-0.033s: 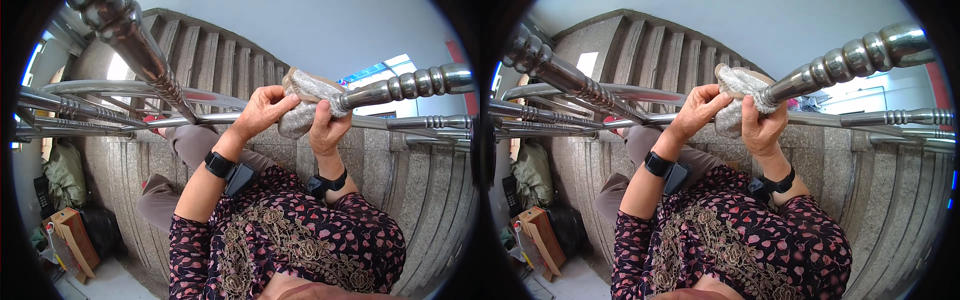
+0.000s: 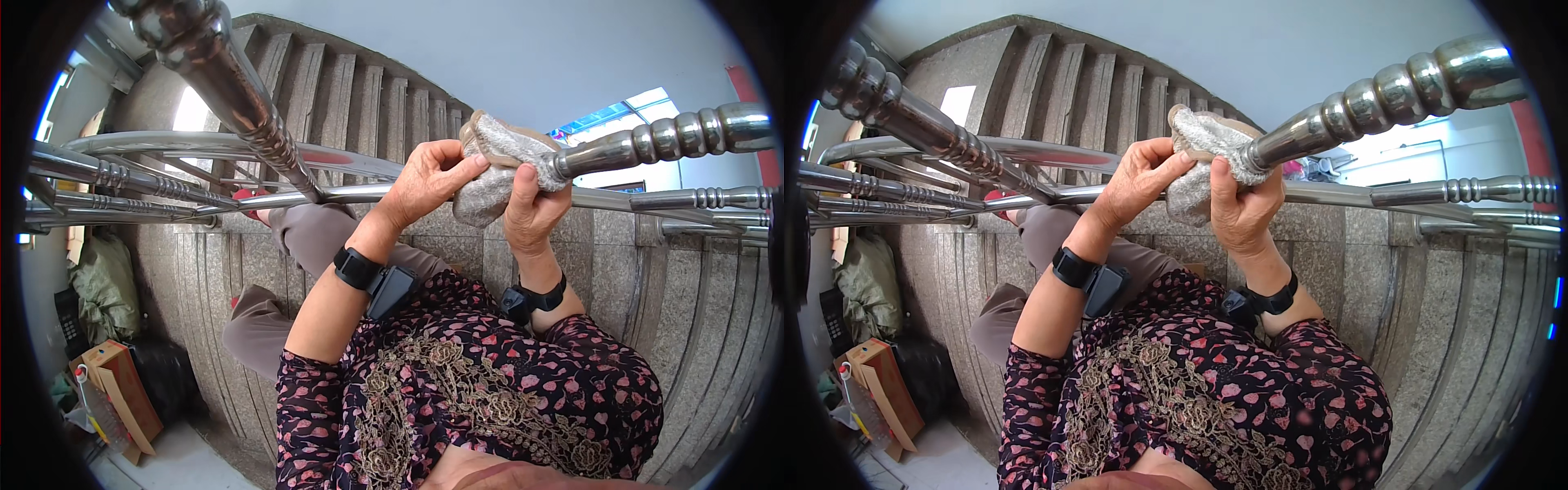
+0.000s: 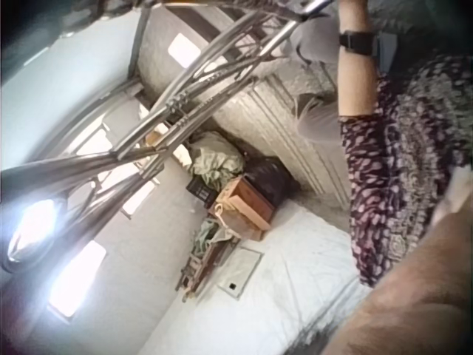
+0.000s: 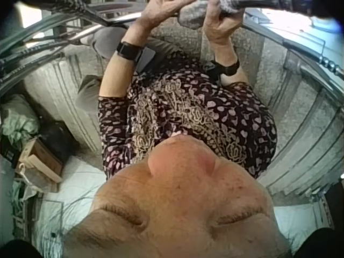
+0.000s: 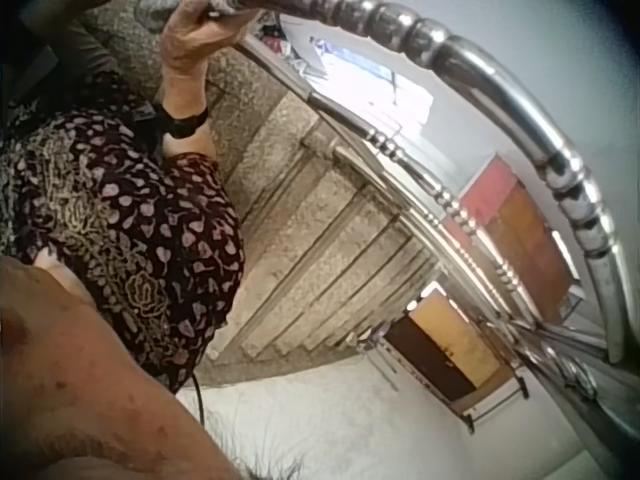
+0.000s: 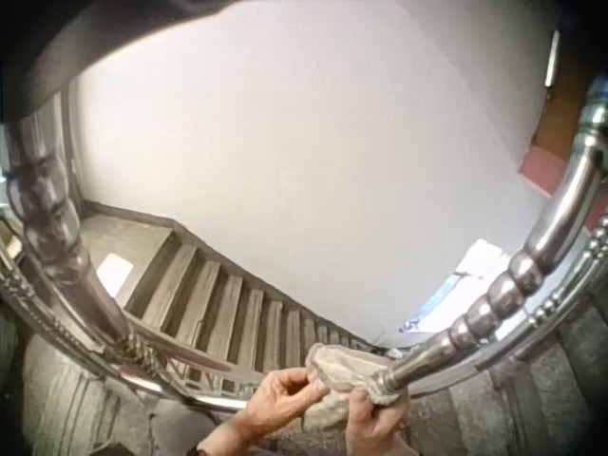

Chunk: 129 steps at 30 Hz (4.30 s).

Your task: Cleaning a stainless steel staircase handrail with a cloth.

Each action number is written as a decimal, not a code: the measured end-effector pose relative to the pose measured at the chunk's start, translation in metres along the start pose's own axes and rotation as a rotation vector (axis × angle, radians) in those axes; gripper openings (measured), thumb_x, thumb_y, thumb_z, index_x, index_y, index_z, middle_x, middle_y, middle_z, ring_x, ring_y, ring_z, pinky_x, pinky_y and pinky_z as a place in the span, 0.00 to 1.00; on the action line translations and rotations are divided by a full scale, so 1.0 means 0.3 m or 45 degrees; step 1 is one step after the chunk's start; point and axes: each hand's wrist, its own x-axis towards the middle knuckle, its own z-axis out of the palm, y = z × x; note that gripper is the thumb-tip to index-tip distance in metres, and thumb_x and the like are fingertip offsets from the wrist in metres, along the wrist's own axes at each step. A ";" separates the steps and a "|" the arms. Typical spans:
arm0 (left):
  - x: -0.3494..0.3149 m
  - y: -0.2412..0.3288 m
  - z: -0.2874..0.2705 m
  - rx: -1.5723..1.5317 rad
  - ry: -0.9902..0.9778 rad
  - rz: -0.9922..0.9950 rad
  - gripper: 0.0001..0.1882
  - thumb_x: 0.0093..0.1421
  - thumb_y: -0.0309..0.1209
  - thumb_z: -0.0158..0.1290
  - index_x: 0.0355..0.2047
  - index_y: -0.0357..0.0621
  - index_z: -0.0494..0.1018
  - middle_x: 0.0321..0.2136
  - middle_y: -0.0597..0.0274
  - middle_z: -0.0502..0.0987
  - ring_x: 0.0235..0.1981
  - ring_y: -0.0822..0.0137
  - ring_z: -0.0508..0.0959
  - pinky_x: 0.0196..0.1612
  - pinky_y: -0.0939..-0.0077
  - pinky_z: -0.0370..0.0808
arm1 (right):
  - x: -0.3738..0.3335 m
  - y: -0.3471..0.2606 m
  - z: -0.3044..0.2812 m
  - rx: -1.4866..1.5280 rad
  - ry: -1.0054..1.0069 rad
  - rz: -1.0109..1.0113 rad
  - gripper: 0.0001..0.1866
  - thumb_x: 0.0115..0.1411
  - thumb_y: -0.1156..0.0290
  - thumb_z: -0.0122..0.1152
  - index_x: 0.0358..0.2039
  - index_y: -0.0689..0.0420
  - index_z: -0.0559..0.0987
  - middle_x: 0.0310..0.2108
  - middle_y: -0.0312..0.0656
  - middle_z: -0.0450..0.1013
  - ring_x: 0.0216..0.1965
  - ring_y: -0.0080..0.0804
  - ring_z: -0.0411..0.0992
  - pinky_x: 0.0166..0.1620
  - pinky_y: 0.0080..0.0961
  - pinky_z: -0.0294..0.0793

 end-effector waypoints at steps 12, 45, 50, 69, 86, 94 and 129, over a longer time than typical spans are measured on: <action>0.000 -0.019 -0.017 -0.085 -0.040 -0.007 0.10 0.62 0.33 0.55 0.29 0.37 0.77 0.23 0.77 0.72 0.25 0.86 0.66 0.26 0.87 0.65 | -0.053 -0.004 0.005 -0.007 -0.023 0.040 0.24 0.59 0.71 0.58 0.53 0.67 0.64 0.43 0.44 0.68 0.41 0.29 0.69 0.45 0.28 0.70; 0.002 -0.039 0.040 0.011 0.162 0.210 0.17 0.58 0.18 0.49 0.49 0.37 0.70 0.37 0.67 0.76 0.37 0.80 0.75 0.40 0.82 0.75 | -0.024 -0.026 -0.083 -0.345 -0.388 0.301 0.26 0.53 0.72 0.70 0.50 0.65 0.70 0.41 0.42 0.75 0.41 0.25 0.73 0.45 0.23 0.72; -0.002 -0.043 0.010 0.378 0.044 0.227 0.12 0.57 0.22 0.51 0.42 0.33 0.75 0.29 0.67 0.77 0.31 0.81 0.74 0.34 0.83 0.73 | -0.008 -0.034 -0.101 -0.436 -0.483 0.319 0.23 0.52 0.72 0.71 0.46 0.65 0.74 0.40 0.43 0.77 0.40 0.26 0.75 0.43 0.24 0.74; -0.158 0.040 -0.062 1.120 0.068 0.626 0.08 0.51 0.29 0.56 0.30 0.39 0.78 0.29 0.51 0.77 0.34 0.51 0.78 0.38 0.63 0.75 | 0.008 -0.182 -0.082 -0.379 -1.087 -0.026 0.09 0.58 0.80 0.53 0.39 0.63 0.76 0.27 0.40 0.73 0.31 0.21 0.67 0.37 0.21 0.68; -0.599 0.211 -0.468 0.310 0.612 0.548 0.10 0.64 0.26 0.51 0.40 0.33 0.76 0.30 0.73 0.77 0.31 0.84 0.72 0.34 0.87 0.70 | 0.007 -0.384 0.557 0.070 -1.057 -0.441 0.05 0.57 0.78 0.54 0.35 0.62 0.75 0.21 0.49 0.67 0.21 0.32 0.66 0.28 0.26 0.67; -0.833 0.183 -0.674 0.097 0.871 0.606 0.11 0.63 0.31 0.54 0.39 0.35 0.77 0.30 0.74 0.76 0.33 0.83 0.72 0.37 0.86 0.71 | -0.039 -0.450 0.860 0.149 -1.104 -0.402 0.06 0.60 0.77 0.54 0.37 0.63 0.76 0.20 0.42 0.68 0.24 0.20 0.62 0.29 0.20 0.66; -1.205 0.201 -0.894 -0.127 0.878 0.881 0.34 0.60 0.38 0.56 0.64 0.47 0.59 0.53 0.54 0.73 0.46 0.67 0.76 0.49 0.75 0.70 | 0.247 -0.578 1.830 0.183 -0.431 -0.471 0.14 0.67 0.66 0.49 0.45 0.64 0.70 0.41 0.45 0.74 0.42 0.34 0.72 0.49 0.31 0.71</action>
